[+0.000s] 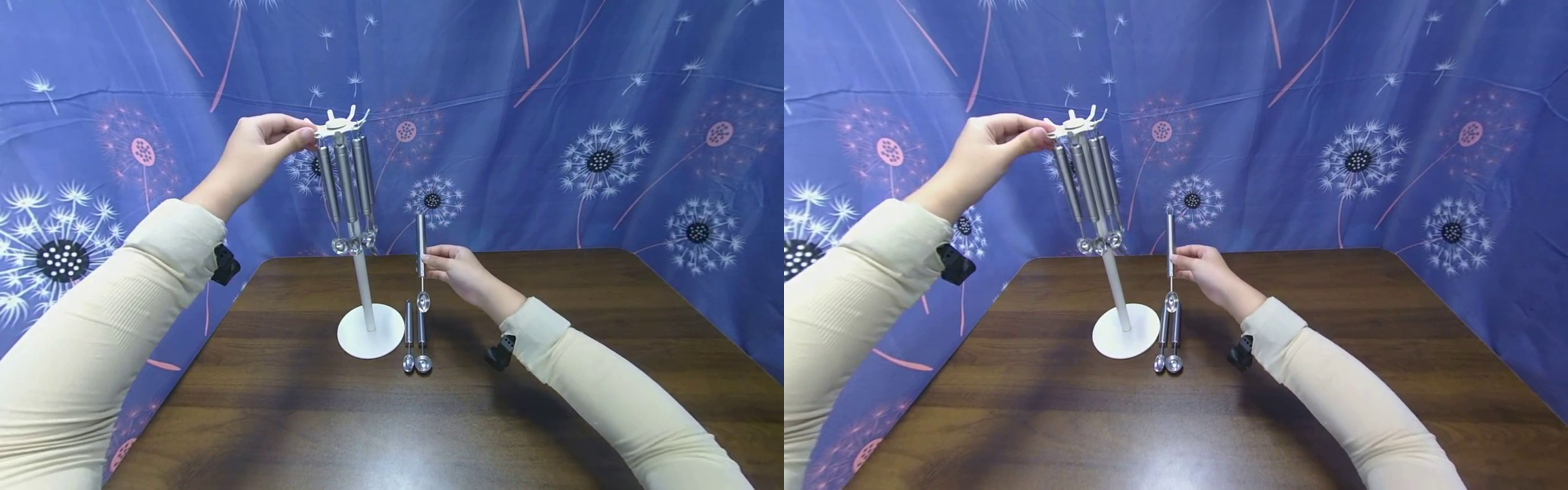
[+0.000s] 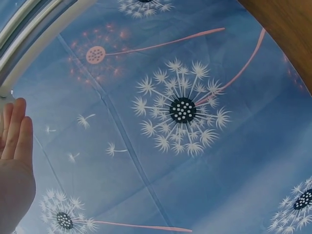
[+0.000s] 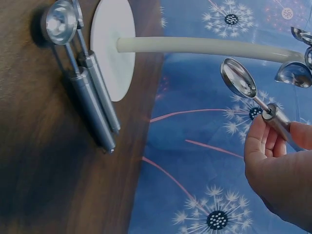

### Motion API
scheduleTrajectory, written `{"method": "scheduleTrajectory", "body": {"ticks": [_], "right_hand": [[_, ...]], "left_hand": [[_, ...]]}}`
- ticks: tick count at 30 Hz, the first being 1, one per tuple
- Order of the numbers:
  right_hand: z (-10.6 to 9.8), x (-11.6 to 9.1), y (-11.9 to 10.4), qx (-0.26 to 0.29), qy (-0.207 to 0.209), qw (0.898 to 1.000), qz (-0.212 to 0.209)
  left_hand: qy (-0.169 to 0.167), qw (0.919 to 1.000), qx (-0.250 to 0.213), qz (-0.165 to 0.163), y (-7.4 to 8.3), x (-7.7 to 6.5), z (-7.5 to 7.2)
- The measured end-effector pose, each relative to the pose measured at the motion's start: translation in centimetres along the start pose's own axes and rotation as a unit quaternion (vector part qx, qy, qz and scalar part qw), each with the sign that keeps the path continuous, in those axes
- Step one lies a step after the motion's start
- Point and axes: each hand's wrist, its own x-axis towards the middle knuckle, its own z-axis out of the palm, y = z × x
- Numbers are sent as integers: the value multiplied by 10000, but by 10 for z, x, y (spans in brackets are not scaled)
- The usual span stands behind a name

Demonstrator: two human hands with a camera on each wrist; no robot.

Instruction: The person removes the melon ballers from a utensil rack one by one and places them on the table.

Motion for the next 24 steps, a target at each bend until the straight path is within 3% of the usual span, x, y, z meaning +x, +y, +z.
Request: {"method": "scheduleTrajectory", "body": {"ticks": [14, 24], "right_hand": [[-8, -11, 24, -58, 89, 9995, 309], [-15, -14, 41, -420, -20, 9972, 617]], "left_hand": [[-65, 9996, 245, -129, 4, -1, -1], [-123, 9994, 287, -155, 5, 0, -3]]}}
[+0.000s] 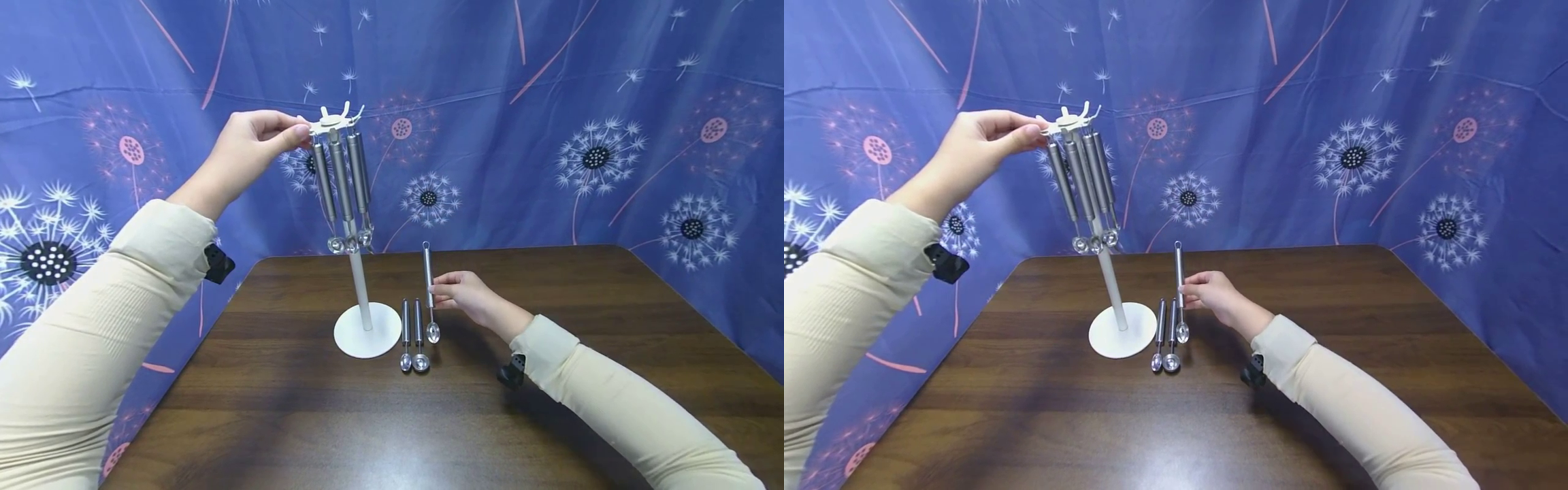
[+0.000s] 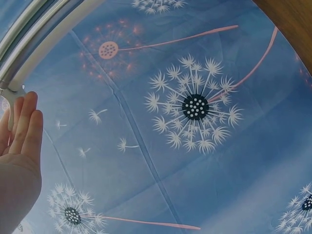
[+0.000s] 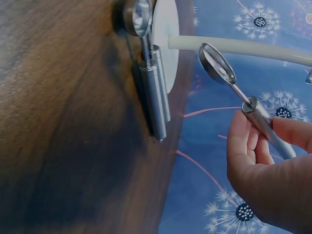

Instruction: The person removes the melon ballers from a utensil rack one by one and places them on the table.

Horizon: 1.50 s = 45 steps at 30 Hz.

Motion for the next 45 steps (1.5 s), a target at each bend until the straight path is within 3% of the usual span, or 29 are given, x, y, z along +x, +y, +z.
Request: {"method": "scheduleTrajectory", "body": {"ticks": [6, 21, 29, 45], "right_hand": [[-4, 0, 8, -285, -37, 9993, 246], [-8, -1, 31, -788, -4, 9929, 888], [-4, 7, 46, -639, 62, 9915, 1130], [3, 15, 53, -722, 533, 9828, 1616]], "left_hand": [[-6, 9999, -91, -61, 2, 1, 0], [-408, 9975, -155, -561, 9, 2, -7], [-534, 9965, 41, -637, 11, 2, -11], [-491, 9976, -232, -431, 7, 2, -9]]}}
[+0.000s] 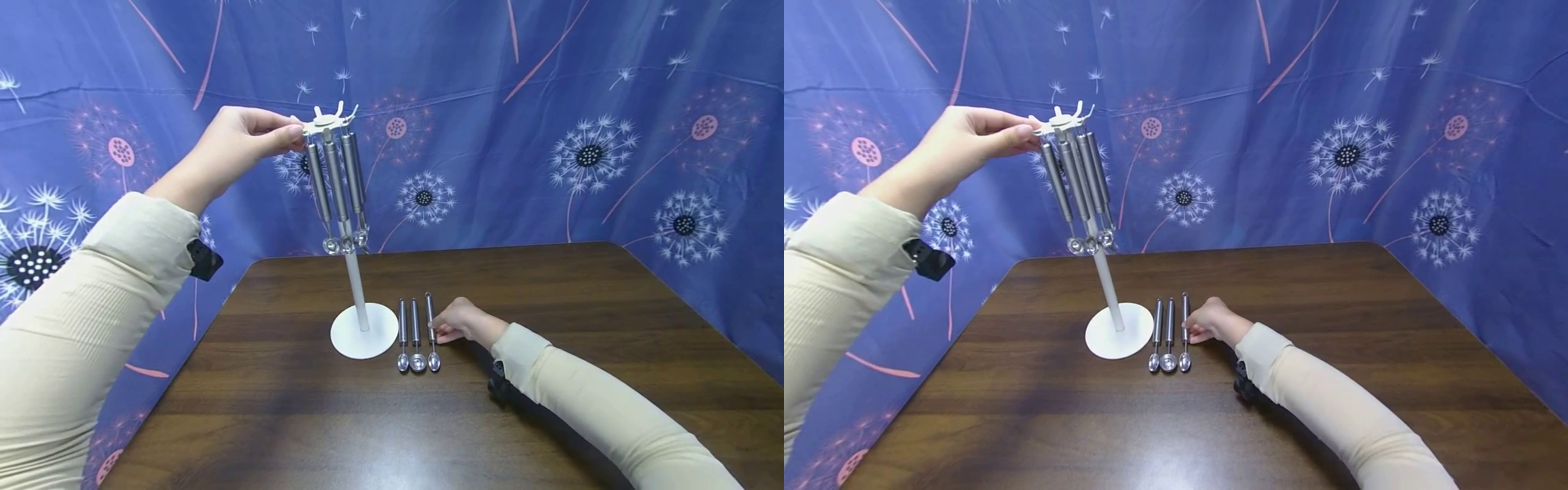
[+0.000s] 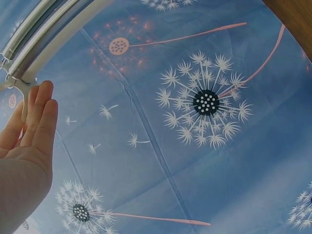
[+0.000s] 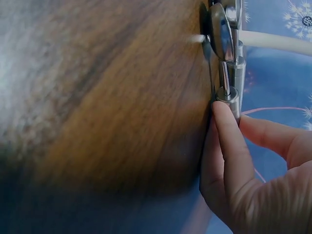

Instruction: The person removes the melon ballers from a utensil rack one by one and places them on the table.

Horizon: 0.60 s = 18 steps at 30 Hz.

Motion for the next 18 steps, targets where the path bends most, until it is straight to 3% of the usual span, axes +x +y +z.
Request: {"method": "scheduleTrajectory", "body": {"ticks": [9, 18], "right_hand": [[5, -4, -6, -152, 245, 9995, 144], [4, -3, -4, -168, 181, 9995, 195]], "left_hand": [[0, 10000, -45, -43, 1, -1, 1], [-1, 10000, -32, -41, -1, -1, 1]]}}
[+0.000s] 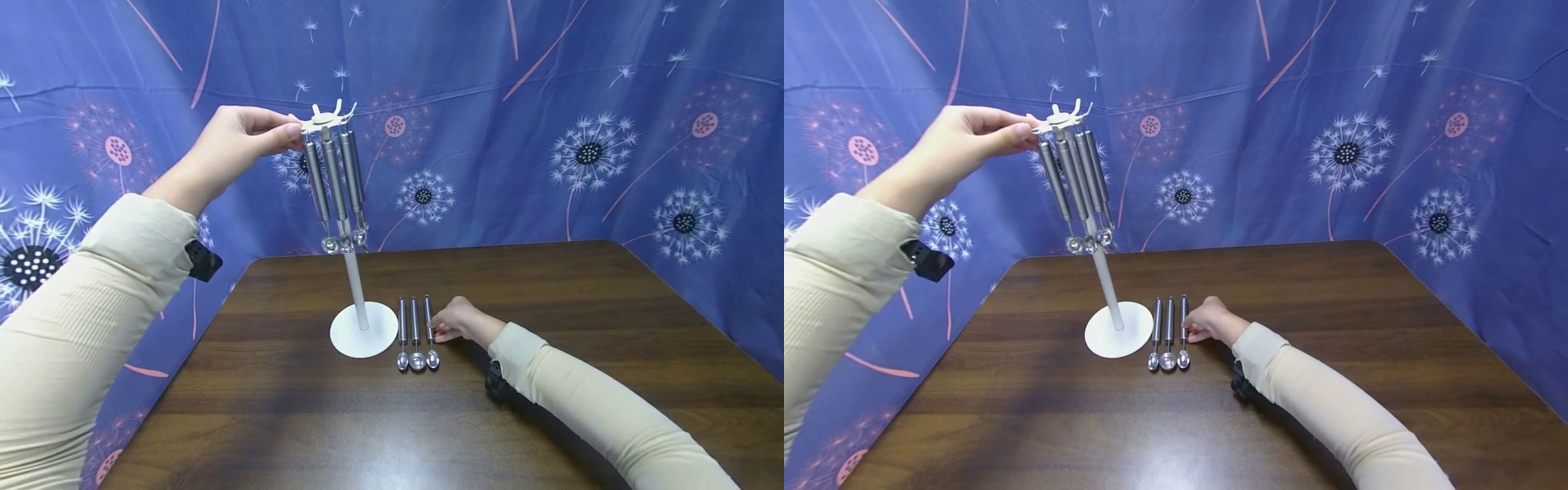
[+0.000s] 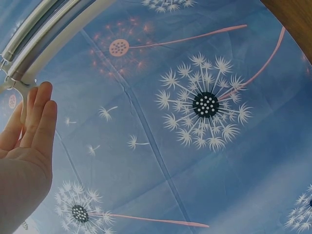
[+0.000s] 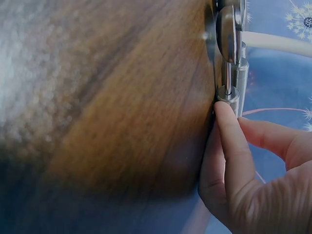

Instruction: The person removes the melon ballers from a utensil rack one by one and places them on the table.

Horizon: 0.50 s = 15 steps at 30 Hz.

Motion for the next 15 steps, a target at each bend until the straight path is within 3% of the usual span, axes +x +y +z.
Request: {"method": "scheduleTrajectory", "body": {"ticks": [15], "right_hand": [[-7, 0, 1, -22, -180, 9997, -134]], "left_hand": [[16, 10000, -71, 23, 3, -2, 2]]}}
